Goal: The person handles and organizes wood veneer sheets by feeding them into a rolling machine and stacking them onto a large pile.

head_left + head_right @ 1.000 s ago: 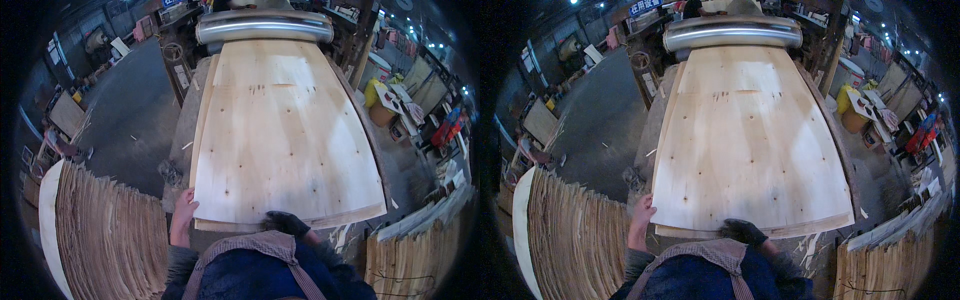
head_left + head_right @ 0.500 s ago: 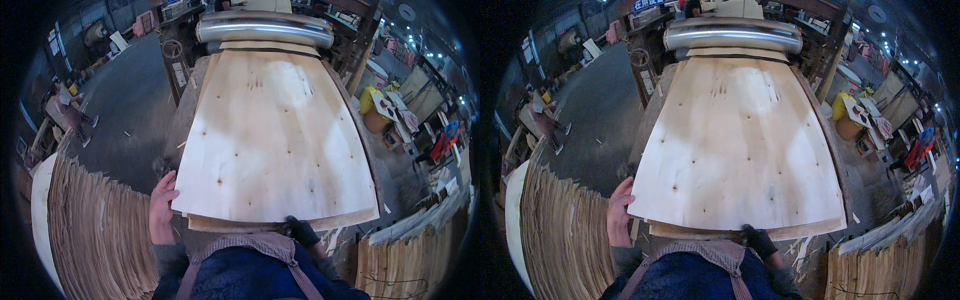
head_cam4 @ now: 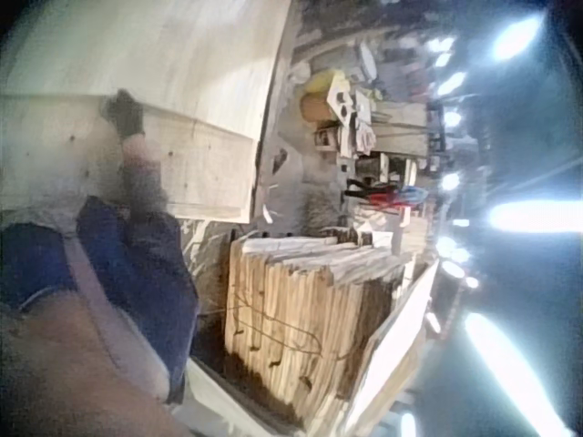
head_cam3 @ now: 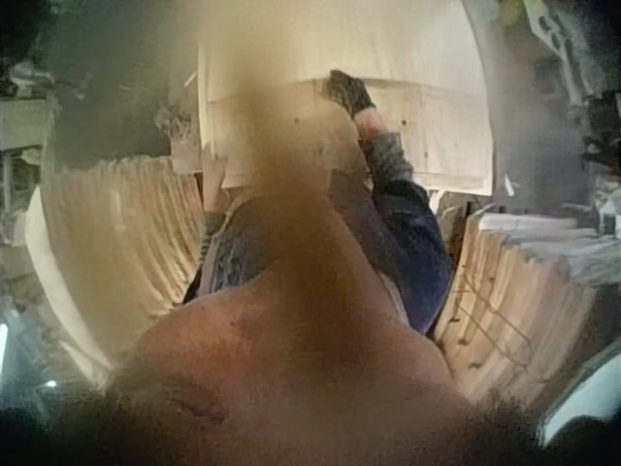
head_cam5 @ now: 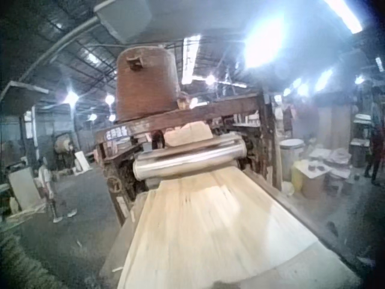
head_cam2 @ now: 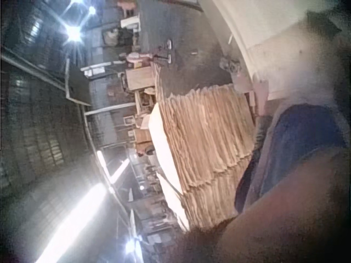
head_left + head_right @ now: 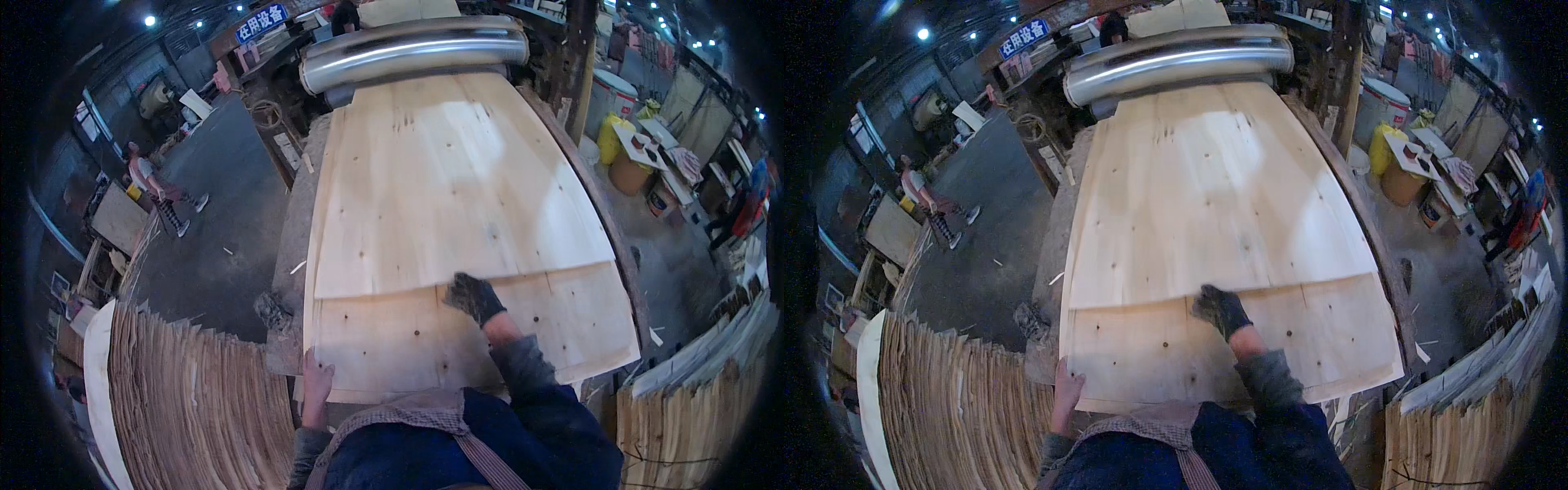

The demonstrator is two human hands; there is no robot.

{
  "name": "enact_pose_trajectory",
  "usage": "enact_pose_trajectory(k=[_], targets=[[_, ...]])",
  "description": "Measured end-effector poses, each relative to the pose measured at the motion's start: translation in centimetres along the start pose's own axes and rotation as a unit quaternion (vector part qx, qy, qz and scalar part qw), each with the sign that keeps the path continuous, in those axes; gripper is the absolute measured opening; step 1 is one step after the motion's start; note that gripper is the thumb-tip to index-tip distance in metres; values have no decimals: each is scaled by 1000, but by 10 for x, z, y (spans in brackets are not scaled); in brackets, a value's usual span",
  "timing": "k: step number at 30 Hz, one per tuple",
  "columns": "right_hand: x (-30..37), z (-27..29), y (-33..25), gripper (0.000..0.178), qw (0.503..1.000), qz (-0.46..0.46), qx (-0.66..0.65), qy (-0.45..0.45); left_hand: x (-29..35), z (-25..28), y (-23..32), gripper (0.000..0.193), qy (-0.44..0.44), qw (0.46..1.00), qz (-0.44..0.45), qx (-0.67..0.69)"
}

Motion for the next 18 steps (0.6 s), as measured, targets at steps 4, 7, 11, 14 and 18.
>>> enact_pose_trajectory(k=[4, 7, 11, 14, 18], targets=[[-21, -74, -5, 34, 918, 190, 281, -205, -2, 14, -8, 55, -38, 997, 47, -56], [-12, -72, 21, 30, 991, 16, 32, -131, 2, 16, -16, 55, -10, 998, 55, -26], [46, -65, 90, 32, 987, -127, 75, -59, -13, 31, -92, 48, -18, 989, 37, 142], [97, -46, 121, 36, 971, -169, 56, -162, -9, 40, -18, 45, -88, 963, 44, 252], [158, -58, 132, 36, 968, -178, 149, -100, -4, 55, 8, 44, -94, 979, -37, 178]])
Point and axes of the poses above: each hand's wrist, its own x-axis away from the middle knuckle, its own z-axis out of the back of the hand, y = z × x, the point moved 1 cm from there along -x, towards the middle knuckle, and after that the axes turned 2 degrees about -y, right-handed, at the moved point
